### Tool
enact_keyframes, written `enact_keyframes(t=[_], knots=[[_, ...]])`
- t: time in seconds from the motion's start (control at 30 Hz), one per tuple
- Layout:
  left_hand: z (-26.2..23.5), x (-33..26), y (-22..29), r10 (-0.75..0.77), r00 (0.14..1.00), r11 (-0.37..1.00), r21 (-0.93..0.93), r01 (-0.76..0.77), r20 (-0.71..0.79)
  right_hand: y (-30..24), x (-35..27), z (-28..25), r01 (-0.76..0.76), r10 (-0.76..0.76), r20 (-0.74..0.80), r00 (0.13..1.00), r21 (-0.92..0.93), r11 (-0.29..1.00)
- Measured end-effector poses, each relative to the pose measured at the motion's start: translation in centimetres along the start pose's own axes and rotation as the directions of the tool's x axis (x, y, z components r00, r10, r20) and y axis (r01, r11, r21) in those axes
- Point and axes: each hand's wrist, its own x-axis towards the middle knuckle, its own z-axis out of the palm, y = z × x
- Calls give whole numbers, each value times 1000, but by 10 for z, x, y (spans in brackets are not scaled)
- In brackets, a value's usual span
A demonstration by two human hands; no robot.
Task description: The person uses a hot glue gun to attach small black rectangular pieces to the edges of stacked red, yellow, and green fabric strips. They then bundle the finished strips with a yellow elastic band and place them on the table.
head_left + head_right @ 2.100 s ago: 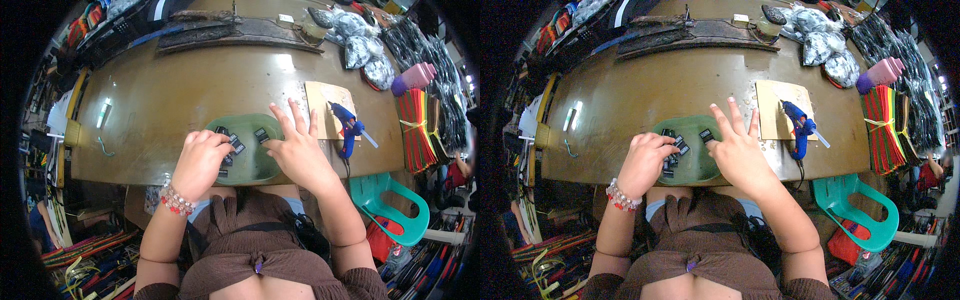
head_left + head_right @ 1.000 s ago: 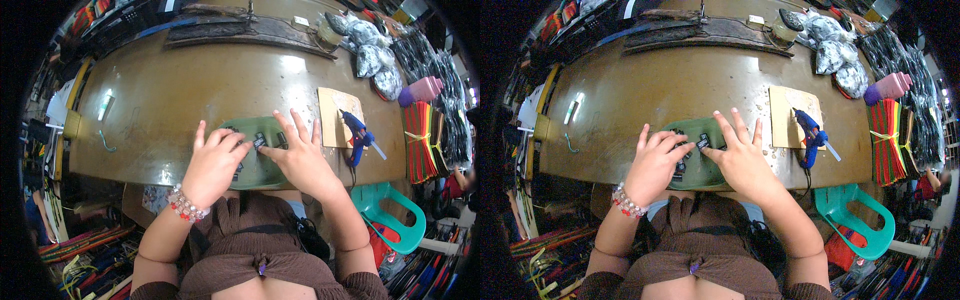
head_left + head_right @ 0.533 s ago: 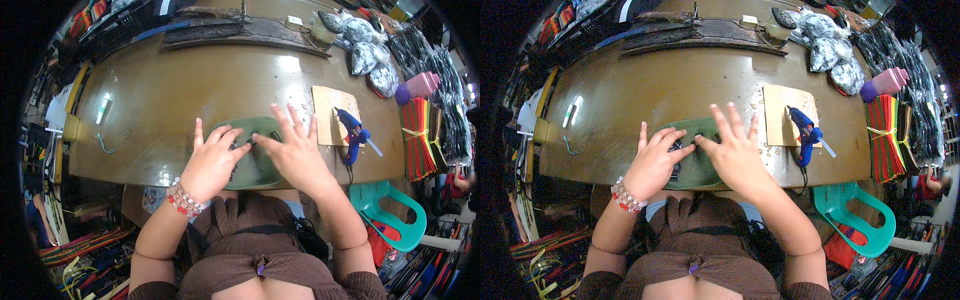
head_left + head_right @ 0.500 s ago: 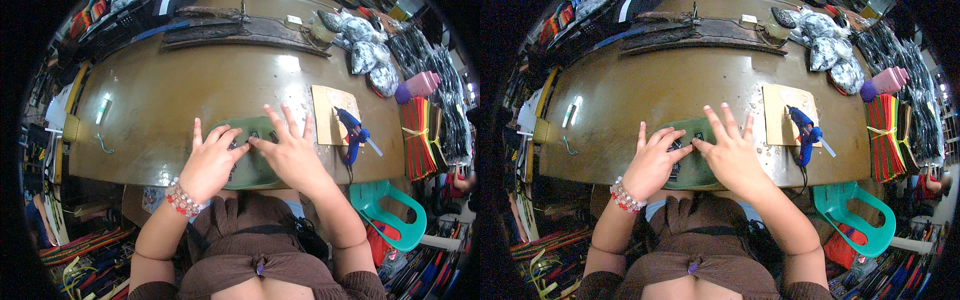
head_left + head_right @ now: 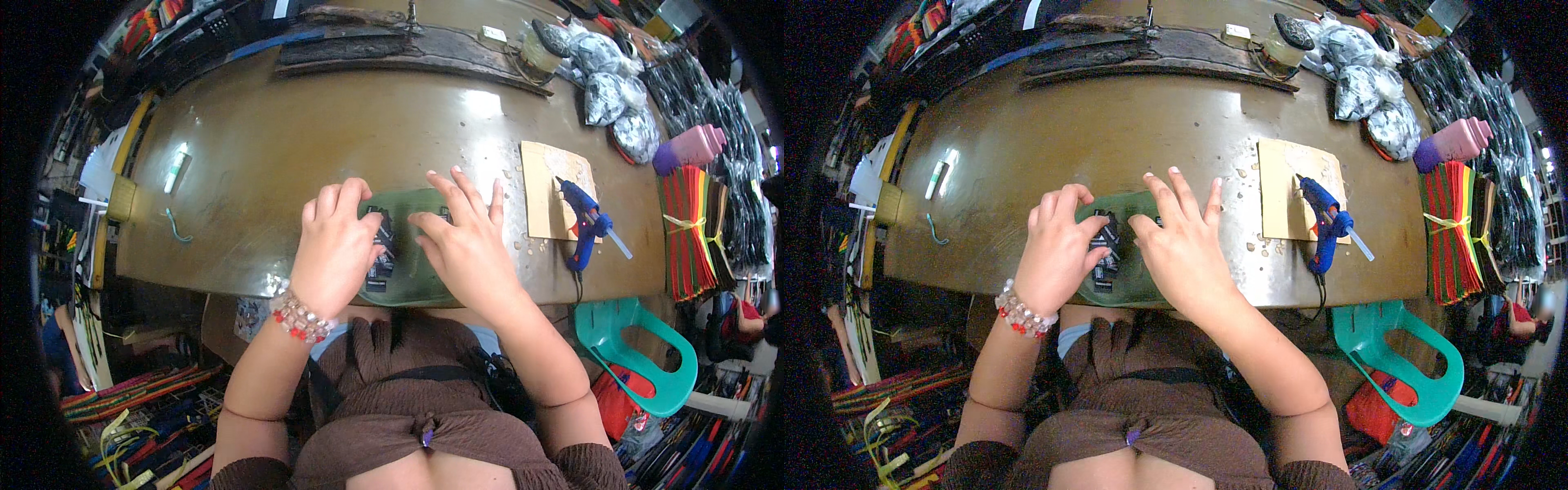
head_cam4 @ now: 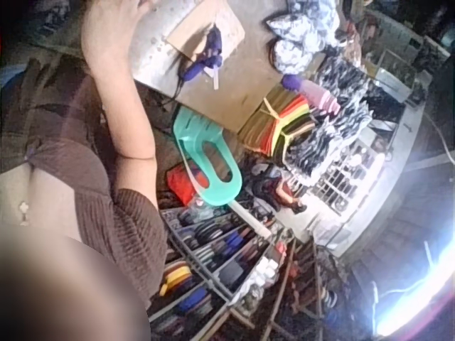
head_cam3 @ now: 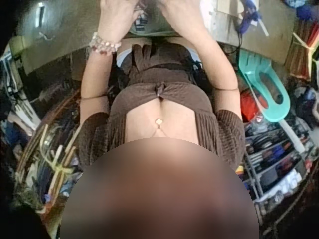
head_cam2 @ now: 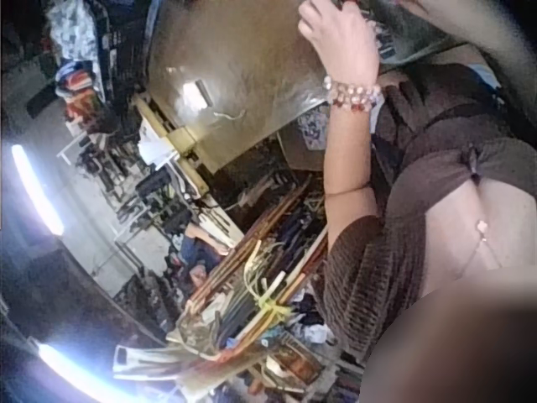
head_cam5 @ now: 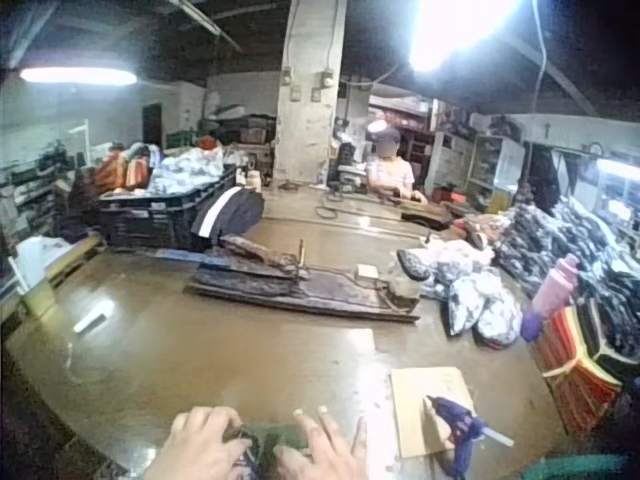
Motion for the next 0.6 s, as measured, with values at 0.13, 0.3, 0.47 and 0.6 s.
enact_keyframes(t=[0.13, 0.3, 0.47, 0.6], knots=[[3, 1, -3, -22, 999, 998, -61, 20, -37, 5, -4, -4, -10, 31, -119, 992, 180, 984], [-4, -8, -11, -98, 988, 952, -301, 59, -119, 9, -6, -12, -56, 105, -72, 992, 489, 871], [-3, -7, -6, -219, 966, 701, -711, 58, -137, -7, 3, -11, -203, 188, 126, 974, 855, 477], [0, -6, 2, -241, 969, 365, -922, 134, 45, -12, 12, -11, -84, 207, 7, 978, 926, 367]])
